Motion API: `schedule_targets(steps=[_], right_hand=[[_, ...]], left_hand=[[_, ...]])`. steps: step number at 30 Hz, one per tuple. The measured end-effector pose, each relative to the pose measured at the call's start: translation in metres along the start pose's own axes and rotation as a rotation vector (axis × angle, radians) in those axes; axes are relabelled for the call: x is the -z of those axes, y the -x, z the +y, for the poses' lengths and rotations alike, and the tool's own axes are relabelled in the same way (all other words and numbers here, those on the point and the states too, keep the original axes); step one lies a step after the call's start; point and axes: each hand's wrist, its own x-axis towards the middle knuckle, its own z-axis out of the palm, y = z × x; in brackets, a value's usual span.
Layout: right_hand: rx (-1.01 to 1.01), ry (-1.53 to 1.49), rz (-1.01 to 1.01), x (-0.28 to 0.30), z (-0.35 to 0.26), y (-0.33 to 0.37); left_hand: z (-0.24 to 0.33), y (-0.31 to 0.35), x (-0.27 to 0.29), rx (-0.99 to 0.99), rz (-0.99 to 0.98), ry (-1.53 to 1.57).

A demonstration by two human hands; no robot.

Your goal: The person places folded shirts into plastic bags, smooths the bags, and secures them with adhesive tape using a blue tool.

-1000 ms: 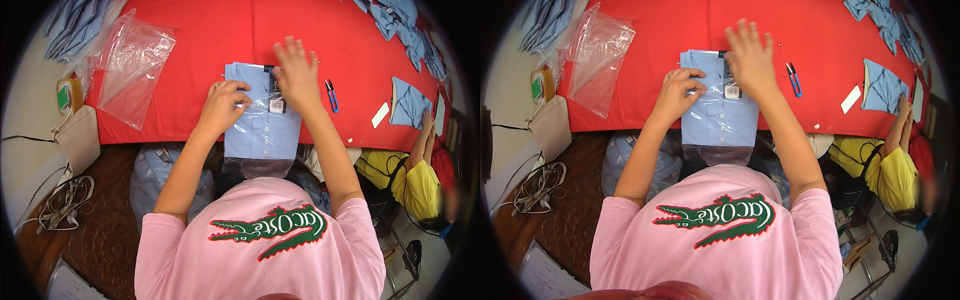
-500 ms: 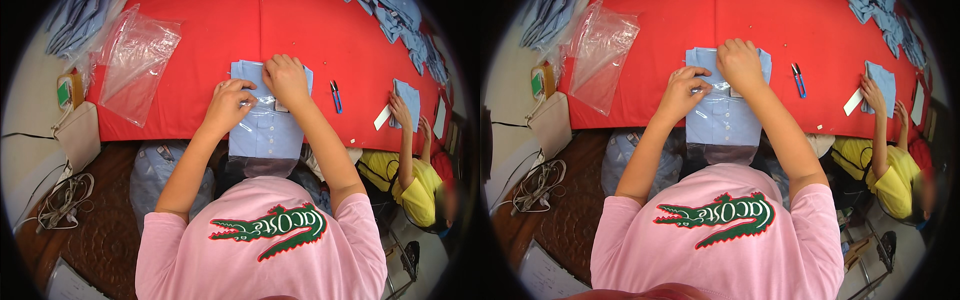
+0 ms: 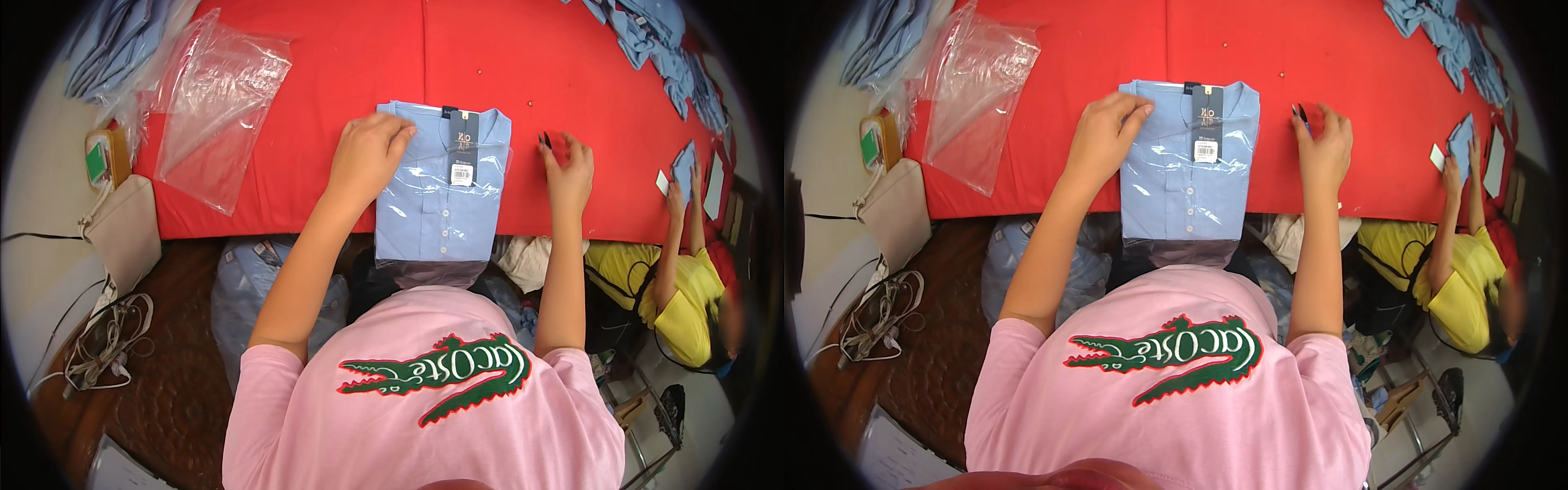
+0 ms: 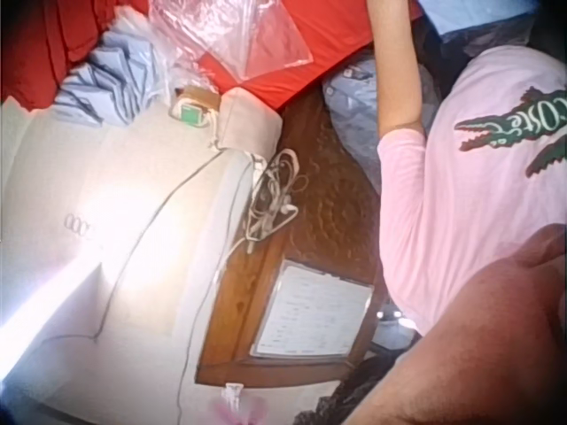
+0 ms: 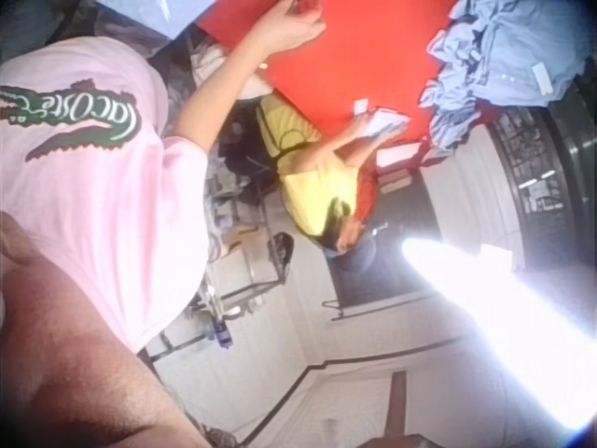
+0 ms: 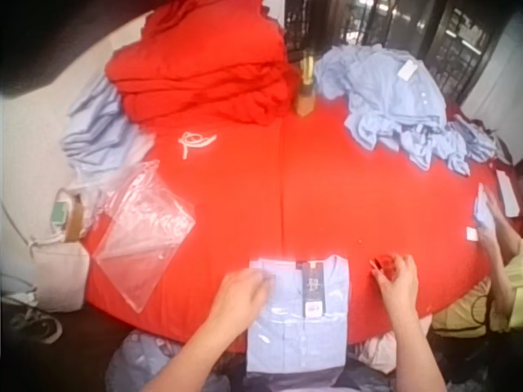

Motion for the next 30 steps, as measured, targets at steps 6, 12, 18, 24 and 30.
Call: schedule_targets(steps=[6, 12, 18, 24, 30], right_hand=[[0.087, 0.079, 0.002, -0.008, 0.018, 0.024], [-0.293, -0.841, 0.015, -0.013, -0.038, -0.001], [-0.426, -1.495, -0.433, -0.013, -0.13, 0.017], [-0.359, -1.142, -0.584, -0.039, -0.131, 0.04], [-0.516, -1.215, -0.553, -0.043, -0.13, 0.033]], left_hand=[[0.002, -0.025, -0.024, -0.163, 0.185, -0.238], [0.009, -0.033, -0.029, -0.191, 0.228, -0.322], [0.006, -0.039, -0.028, -0.257, 0.194, -0.398], [0.008, -0.039, -0.031, -0.355, 0.234, -0.411], [0.01, -0.028, -0.029, -0.222, 0.15, -0.218]])
